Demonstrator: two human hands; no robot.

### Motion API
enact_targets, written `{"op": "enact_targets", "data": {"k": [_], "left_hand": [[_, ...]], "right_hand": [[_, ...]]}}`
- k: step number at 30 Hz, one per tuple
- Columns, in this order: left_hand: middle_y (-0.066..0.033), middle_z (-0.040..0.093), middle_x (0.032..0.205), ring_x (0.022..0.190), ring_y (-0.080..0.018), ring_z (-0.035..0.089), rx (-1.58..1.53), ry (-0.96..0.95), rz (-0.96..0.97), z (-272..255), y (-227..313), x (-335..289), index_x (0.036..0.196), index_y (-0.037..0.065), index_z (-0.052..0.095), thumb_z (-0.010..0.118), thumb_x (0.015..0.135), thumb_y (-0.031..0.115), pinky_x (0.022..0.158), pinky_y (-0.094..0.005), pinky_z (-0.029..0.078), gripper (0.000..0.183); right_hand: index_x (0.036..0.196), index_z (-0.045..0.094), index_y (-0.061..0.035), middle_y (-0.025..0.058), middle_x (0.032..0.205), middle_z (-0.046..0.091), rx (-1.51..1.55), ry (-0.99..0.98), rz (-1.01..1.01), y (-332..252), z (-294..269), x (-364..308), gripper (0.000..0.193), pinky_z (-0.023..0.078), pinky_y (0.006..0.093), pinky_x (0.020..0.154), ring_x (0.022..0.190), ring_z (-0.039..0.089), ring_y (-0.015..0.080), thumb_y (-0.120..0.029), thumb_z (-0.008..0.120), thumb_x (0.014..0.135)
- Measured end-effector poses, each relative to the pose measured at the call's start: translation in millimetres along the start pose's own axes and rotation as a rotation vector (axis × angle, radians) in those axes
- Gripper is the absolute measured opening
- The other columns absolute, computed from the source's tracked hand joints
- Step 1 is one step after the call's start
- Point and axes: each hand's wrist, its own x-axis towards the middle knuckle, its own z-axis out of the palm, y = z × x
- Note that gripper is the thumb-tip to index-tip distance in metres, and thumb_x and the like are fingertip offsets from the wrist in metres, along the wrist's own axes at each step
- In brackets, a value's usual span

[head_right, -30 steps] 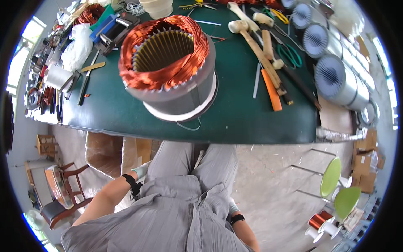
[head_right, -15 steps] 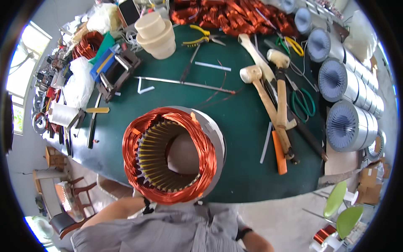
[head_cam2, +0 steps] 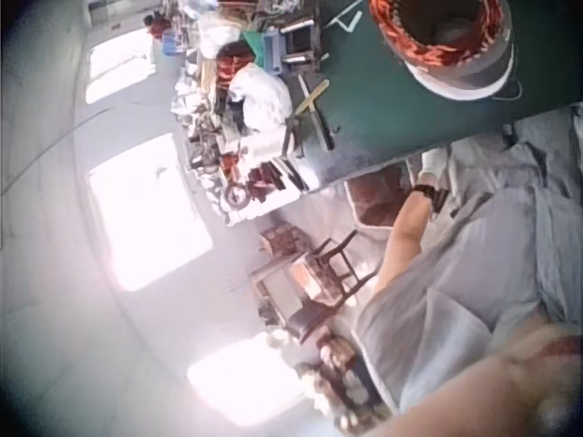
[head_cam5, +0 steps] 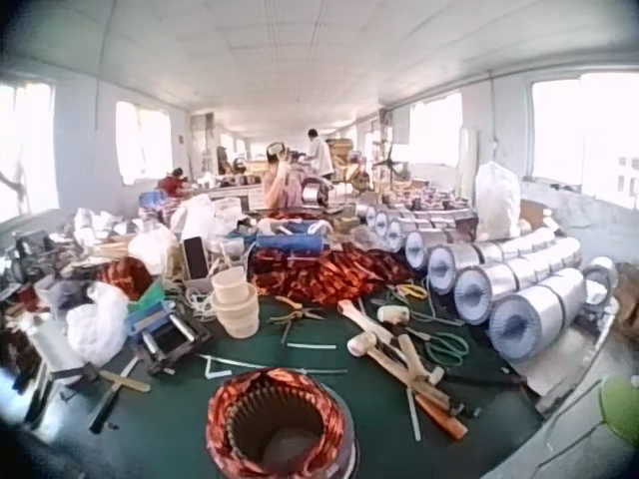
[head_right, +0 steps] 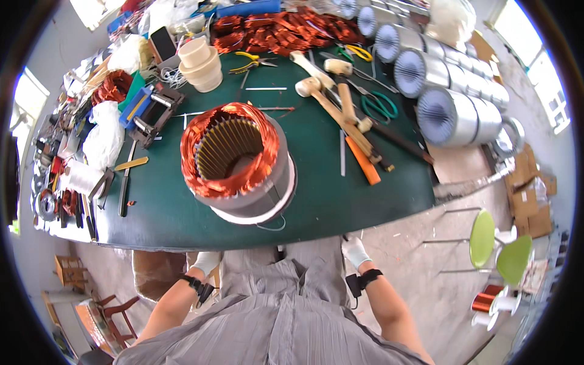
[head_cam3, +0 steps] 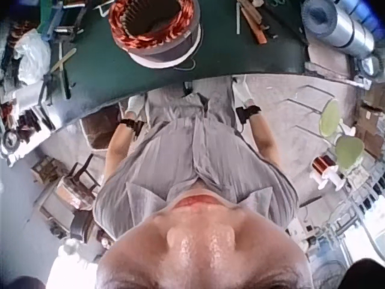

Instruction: The person is assembling an electric motor stator by inserting paper insulation and winding copper coils.

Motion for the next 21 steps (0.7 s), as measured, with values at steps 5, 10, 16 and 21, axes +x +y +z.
{"op": "enact_targets", "data": {"k": [5,10,16,21], "left_hand": [[-0.0135,0.075,0.107,0.097,-0.0335,0.071,-0.293,0.431,0.013,-109,77,-110,0.113,0.012,0.073,0.057,0.094,0.017,0.088,-0.0470,0.055,0.026],[-0.0065,0.072,0.110,0.103,-0.0259,0.068,-0.069,0.760,0.774,-234,151,-140,0.109,0.010,0.074,0.072,0.077,0.014,0.088,-0.0422,0.055,0.032],[-0.0063,0.069,0.113,0.105,-0.0247,0.065,0.025,1.283,0.830,-310,194,-121,0.110,0.010,0.074,0.072,0.074,0.014,0.091,-0.0413,0.053,0.036],[-0.0051,0.069,0.114,0.107,-0.0244,0.065,-0.100,0.958,0.816,-240,166,-119,0.114,0.010,0.071,0.069,0.078,0.016,0.095,-0.0424,0.053,0.036]], "right_hand": [[0.119,0.065,0.0031,0.0278,0.101,0.069,0.162,-0.423,-0.414,-218,-244,-69,0.046,0.055,0.0397,0.084,0.096,0.070,0.0349,-0.039,0.056,0.104],[0.117,0.069,-0.0050,0.0183,0.105,0.071,0.456,0.120,-0.569,-313,-360,-24,0.034,0.055,0.0386,0.086,0.093,0.068,0.0362,-0.034,0.058,0.103],[0.138,0.055,-0.0062,0.0231,0.126,0.065,-0.287,0.654,-0.077,-336,-380,124,0.057,0.051,0.0459,0.100,0.118,0.064,0.0377,-0.044,0.062,0.095],[0.140,0.054,-0.0023,0.0275,0.129,0.065,0.185,0.359,-0.011,-284,-377,186,0.065,0.050,0.0439,0.103,0.120,0.064,0.0397,-0.039,0.067,0.088]]}}
